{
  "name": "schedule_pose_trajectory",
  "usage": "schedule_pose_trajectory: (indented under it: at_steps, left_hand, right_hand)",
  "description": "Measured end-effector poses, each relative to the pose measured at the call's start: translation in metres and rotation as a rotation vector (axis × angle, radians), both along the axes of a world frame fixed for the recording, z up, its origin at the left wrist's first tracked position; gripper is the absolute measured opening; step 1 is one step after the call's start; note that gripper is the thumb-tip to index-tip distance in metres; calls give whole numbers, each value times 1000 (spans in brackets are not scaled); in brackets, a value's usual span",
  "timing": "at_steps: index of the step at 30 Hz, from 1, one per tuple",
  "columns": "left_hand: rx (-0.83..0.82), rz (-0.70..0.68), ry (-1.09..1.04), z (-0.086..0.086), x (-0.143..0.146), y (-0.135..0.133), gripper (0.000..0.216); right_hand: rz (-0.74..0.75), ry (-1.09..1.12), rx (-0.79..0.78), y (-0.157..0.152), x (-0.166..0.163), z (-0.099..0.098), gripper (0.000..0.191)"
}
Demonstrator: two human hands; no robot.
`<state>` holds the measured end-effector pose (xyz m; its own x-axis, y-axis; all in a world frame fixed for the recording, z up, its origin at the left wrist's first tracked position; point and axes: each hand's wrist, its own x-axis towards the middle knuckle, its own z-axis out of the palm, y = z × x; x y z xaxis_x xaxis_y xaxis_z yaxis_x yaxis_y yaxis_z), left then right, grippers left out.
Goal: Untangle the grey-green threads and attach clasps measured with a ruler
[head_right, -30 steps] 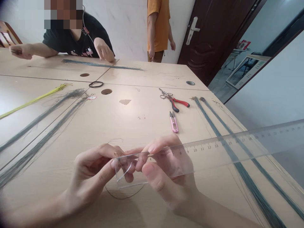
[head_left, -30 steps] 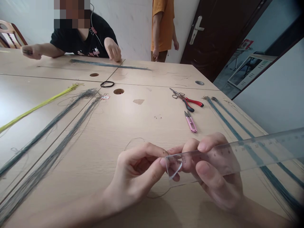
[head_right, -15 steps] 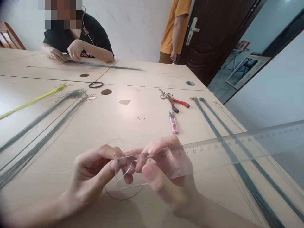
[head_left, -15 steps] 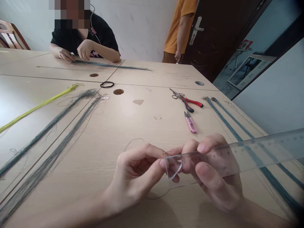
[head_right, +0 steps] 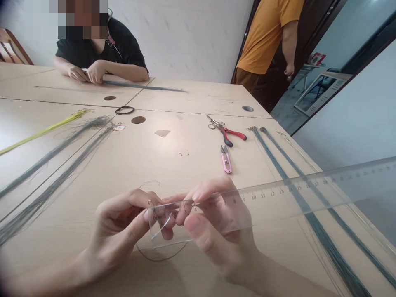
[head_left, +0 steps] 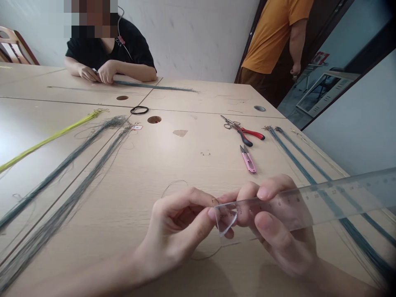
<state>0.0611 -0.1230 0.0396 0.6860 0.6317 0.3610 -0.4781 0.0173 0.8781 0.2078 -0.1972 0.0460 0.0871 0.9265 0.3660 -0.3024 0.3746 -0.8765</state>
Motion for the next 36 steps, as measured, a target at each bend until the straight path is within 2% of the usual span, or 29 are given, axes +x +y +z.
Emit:
schedule_pose_trajectory:
  at_steps: [24,30,36]
  left_hand:
    - [-10,19,5,2,1,-1,12]
    - [-30,35,68,2,0,-1,14]
    - [-9,70,167,1,-2,-1,19]
  right_hand:
    - [35,11,52,2,0,-1,14]
    - [74,73,42,3,-4,0,10]
    - [71,148,98,8,-9,-4,8]
